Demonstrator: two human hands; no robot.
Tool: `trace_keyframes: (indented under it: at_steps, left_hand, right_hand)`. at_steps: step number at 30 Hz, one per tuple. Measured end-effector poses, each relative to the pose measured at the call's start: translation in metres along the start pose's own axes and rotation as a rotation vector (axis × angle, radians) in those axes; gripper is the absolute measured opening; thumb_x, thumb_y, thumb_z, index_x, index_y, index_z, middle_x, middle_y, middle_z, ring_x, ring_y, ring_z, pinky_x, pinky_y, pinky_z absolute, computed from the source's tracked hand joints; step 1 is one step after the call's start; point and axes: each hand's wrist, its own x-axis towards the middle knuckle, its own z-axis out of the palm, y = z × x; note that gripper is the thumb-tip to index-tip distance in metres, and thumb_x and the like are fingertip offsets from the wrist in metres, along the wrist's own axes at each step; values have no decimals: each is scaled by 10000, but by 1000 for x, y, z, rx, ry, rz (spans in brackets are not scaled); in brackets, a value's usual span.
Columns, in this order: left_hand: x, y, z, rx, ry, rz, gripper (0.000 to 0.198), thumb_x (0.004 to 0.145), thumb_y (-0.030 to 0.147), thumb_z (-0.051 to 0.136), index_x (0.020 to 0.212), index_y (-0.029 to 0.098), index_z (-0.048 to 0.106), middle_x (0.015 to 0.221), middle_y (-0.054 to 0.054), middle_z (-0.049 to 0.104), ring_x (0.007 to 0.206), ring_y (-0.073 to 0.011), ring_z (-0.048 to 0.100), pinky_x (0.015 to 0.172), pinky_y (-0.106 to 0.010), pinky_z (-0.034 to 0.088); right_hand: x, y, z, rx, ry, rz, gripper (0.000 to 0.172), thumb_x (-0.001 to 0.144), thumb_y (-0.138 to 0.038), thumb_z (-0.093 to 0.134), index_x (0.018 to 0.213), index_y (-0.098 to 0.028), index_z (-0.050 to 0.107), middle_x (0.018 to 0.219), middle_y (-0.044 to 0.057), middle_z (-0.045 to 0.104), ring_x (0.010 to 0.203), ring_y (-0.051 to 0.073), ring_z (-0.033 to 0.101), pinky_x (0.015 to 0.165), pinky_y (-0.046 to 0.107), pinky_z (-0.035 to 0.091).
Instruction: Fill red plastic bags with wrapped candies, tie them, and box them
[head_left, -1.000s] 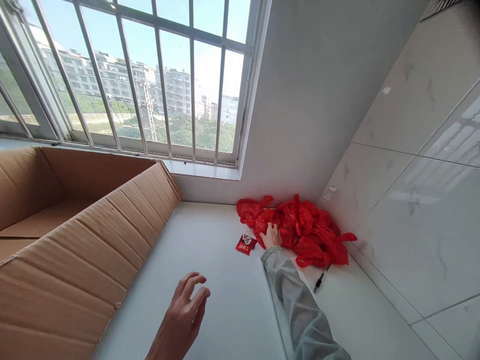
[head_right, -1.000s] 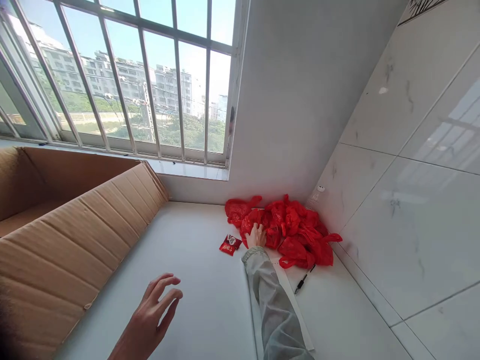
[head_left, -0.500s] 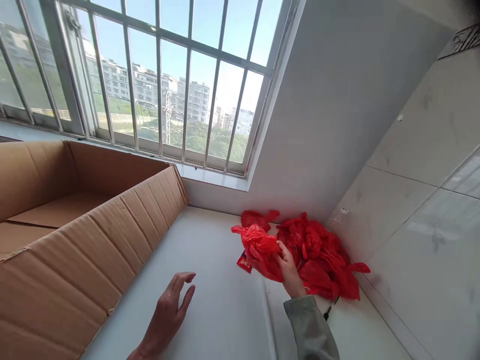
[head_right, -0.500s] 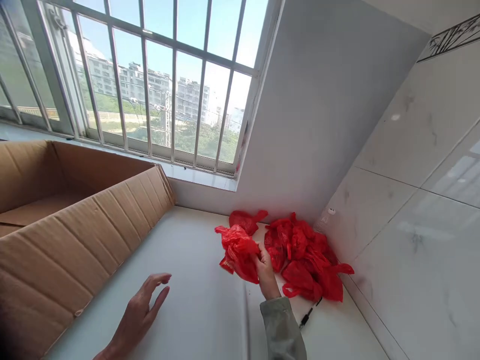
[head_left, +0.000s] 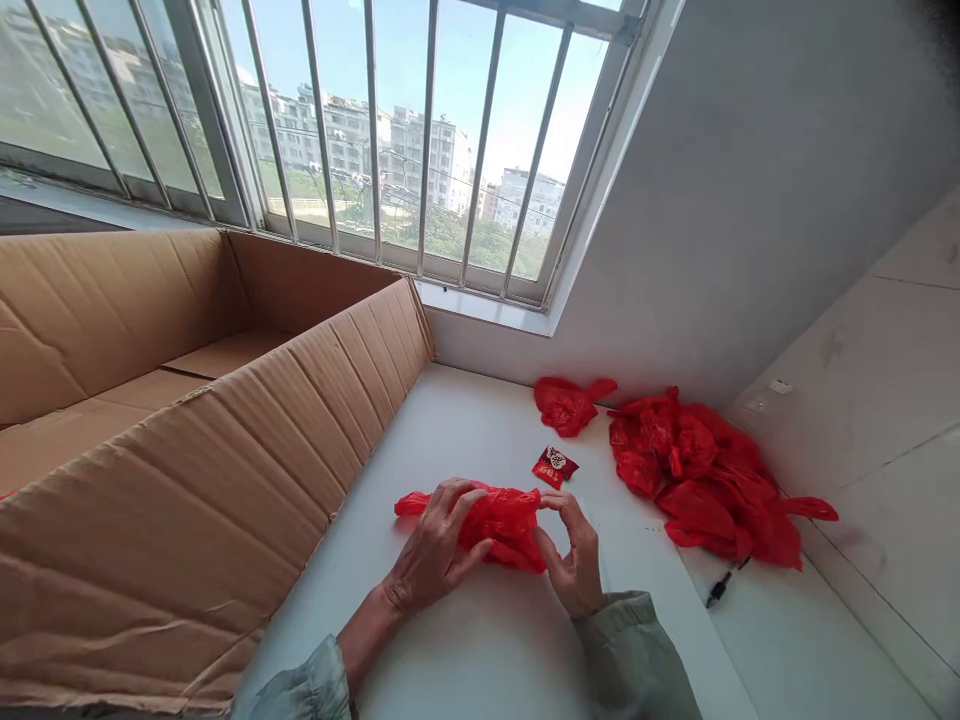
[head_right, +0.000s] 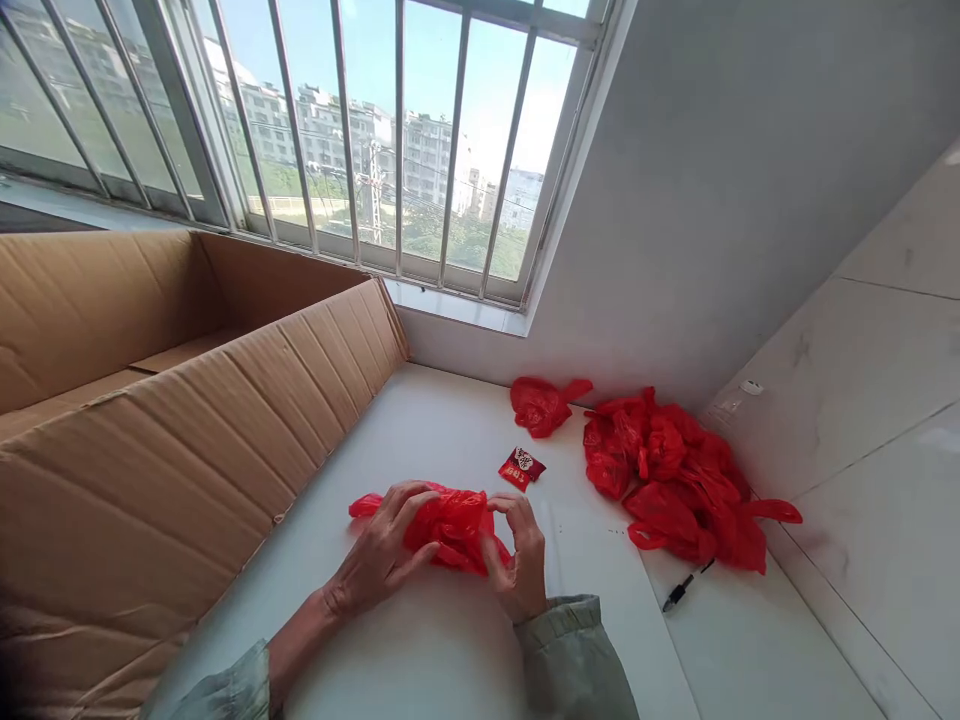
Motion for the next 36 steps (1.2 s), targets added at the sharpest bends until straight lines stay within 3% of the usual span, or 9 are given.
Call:
trace_keyframes:
  at_steps: [3,6,9,12,14,17,22,27,36]
  left_hand:
    - [0,-3,2,-9,-35,-71,346,921,345,500,1243,236,437,1180,-74,533,1058,-205,545,910,-362,480]
    - [1,-6,5,-20,-24,-115,269,943,350,467,1182,227,463,1099,-48,593,977,-178,590,844,-320,503]
    - [4,-5,10,-37,-31,-128,249,961,349,423,1168,225,485,1063,-35,616,921,-158,609,795,-287,502]
    - [6,-3,12,-46,-92,-88,274,975,369,373,1141,262,562,906,-2,596,747,-126,595,693,-248,483]
    - [6,-3,11,-46,-141,-42,291,932,438,453,1128,278,596,853,2,563,704,-129,570,663,-247,471]
    - [5,-2,9,67,-137,52,440,814,505,614,1170,249,576,936,-33,560,798,-172,578,677,-264,490]
    - [8,-6,7,192,-81,165,226,919,333,488,1038,188,614,1043,-96,533,866,-191,584,702,-294,514]
    - [15,-14,3,189,-25,263,193,914,326,511,975,191,635,1135,-113,498,929,-206,583,760,-318,531]
    - [18,-26,1,92,-36,324,178,954,222,441,884,191,601,946,-58,581,912,-185,539,778,-305,492]
  right_hand:
    - [-5,-16,6,-252,-44,-251,199,803,-220,602,993,-199,549,974,68,574,941,233,527,822,404,460]
    - [-7,-21,24,-475,-107,-343,353,801,-283,644,1123,-179,545,1054,97,588,995,272,508,873,446,432]
    - [-8,-12,36,-562,-67,-299,317,854,-230,579,1164,-179,540,1031,90,608,987,264,508,884,436,420]
    - [-10,-2,34,-516,-59,-249,205,869,-141,529,1061,-200,572,921,53,620,901,229,506,847,401,422]
    - [-11,1,30,-488,-53,-241,176,861,-111,522,1001,-203,577,871,41,622,858,218,495,821,388,419]
    - [-11,1,27,-485,-43,-252,147,849,-111,530,958,-199,576,832,40,623,822,216,479,790,379,416]
    - [-10,-2,30,-478,-31,-210,124,823,-113,520,903,-195,568,781,34,600,787,207,464,747,357,407]
    - [-7,-1,34,-493,-17,-183,129,759,-104,509,845,-185,560,761,31,578,801,203,451,745,348,402]
    - [-7,1,33,-487,-23,-144,145,738,-86,440,775,-198,525,715,21,533,778,194,416,722,345,385]
